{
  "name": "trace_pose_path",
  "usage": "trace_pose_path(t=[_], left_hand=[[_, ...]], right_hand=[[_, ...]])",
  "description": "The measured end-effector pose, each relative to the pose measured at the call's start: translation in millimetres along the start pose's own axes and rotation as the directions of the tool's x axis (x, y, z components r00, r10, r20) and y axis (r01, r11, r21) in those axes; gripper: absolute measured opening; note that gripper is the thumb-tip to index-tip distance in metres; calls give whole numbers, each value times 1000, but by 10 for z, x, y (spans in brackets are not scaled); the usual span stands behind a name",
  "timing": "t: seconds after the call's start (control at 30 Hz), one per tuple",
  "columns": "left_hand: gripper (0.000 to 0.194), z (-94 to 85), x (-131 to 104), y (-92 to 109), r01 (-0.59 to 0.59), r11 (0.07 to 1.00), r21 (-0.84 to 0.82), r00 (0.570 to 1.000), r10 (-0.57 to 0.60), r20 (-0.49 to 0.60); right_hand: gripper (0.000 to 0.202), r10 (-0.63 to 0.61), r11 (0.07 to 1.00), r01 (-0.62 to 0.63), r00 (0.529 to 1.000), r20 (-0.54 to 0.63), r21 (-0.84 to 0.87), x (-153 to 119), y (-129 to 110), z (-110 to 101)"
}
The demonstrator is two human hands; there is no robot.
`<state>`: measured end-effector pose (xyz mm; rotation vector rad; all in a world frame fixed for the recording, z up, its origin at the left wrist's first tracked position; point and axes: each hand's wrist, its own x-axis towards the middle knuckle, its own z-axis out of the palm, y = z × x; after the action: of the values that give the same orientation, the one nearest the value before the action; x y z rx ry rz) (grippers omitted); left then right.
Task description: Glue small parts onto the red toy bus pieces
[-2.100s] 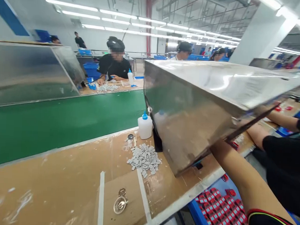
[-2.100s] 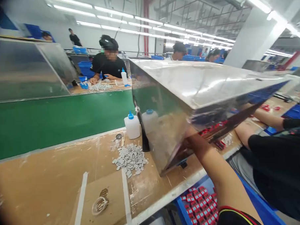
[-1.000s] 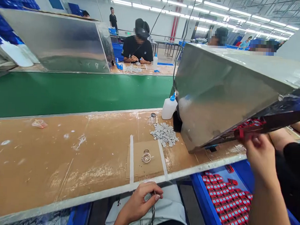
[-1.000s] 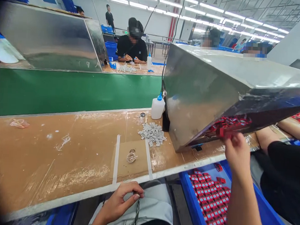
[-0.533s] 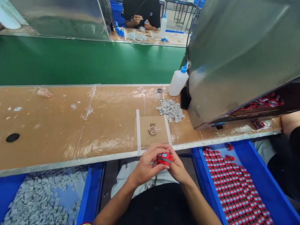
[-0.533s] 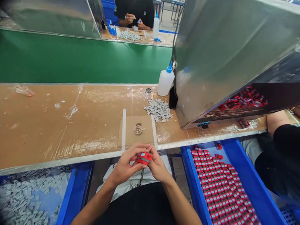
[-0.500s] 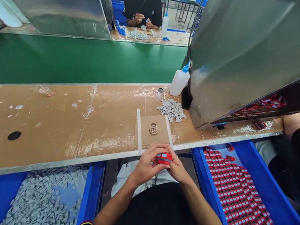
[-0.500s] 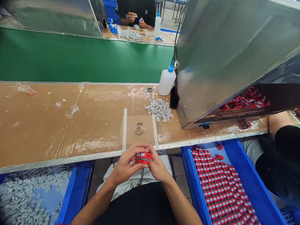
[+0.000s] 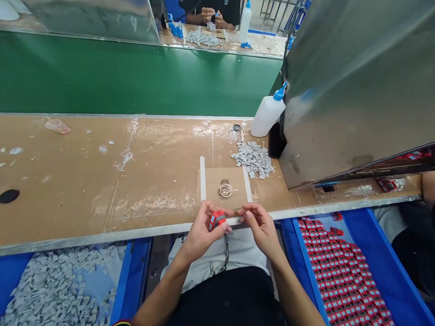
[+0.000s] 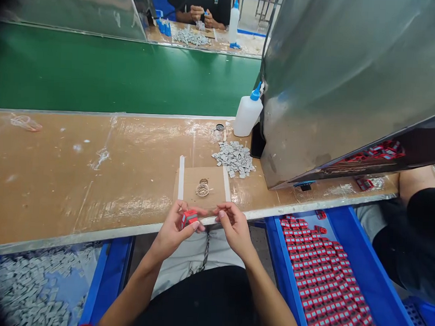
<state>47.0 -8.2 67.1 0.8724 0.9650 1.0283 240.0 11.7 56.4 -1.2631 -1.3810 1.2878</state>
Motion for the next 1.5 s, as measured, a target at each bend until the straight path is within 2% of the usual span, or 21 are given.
trace_pose_path(t=[0.1,0.17,0.23,0.3,0.37,0.53,0.7,0.8,0.97,1.07,1.17,1.3,1.5], left_hand=[[48,-47,19,9,51,998,33,998,-52,30],[54,-72,37,2,0,998,64,1000,0,7],[55,-95,51,-21,-58,998,9,998,58,7],[54,-128,56,-49,-67,992,-103,997,71,34],[49,-175,53,-70,-62,983,-170,995,75,69],[41,-302,65,-74,-114,982,-149,983,134,127],[53,-287,133,-75,-110,989,-95,993,112,21],[53,-234,164,-66,-84,996,-32,996,83,-30],[26,-213,180,-39,-175,972,158,979,189,-78],[21,-210,181,-64,-174,959,226,976,198,-91],[17,-191,181,-106,-144,941,305,976,187,-116],[16,-165,183,-130,-103,932,348,980,155,-124],[14,-167,183,-97,-106,914,392,982,158,-104]], right_hand=[[32,-37,996,35,999,-34,-81,201,-20,15],[34,-56,991,53,998,-19,-124,347,-52,45],[33,-64,987,64,998,9,-144,470,-87,80],[28,-74,983,76,997,14,-166,550,-113,107],[23,-103,975,103,995,9,-199,588,-131,120],[19,-230,935,225,973,16,-274,601,-185,100],[16,-321,903,302,947,-13,-305,624,-220,79],[15,-296,925,271,954,-58,-267,635,-183,82],[19,-124,992,124,982,-145,-13,656,-98,112],[28,-25,989,45,990,-139,143,669,-75,122],[32,25,978,8,988,-151,210,643,-95,115],[28,-2,980,34,987,-161,197,508,-208,105],[13,-122,985,138,982,-141,105,271,-324,149]])
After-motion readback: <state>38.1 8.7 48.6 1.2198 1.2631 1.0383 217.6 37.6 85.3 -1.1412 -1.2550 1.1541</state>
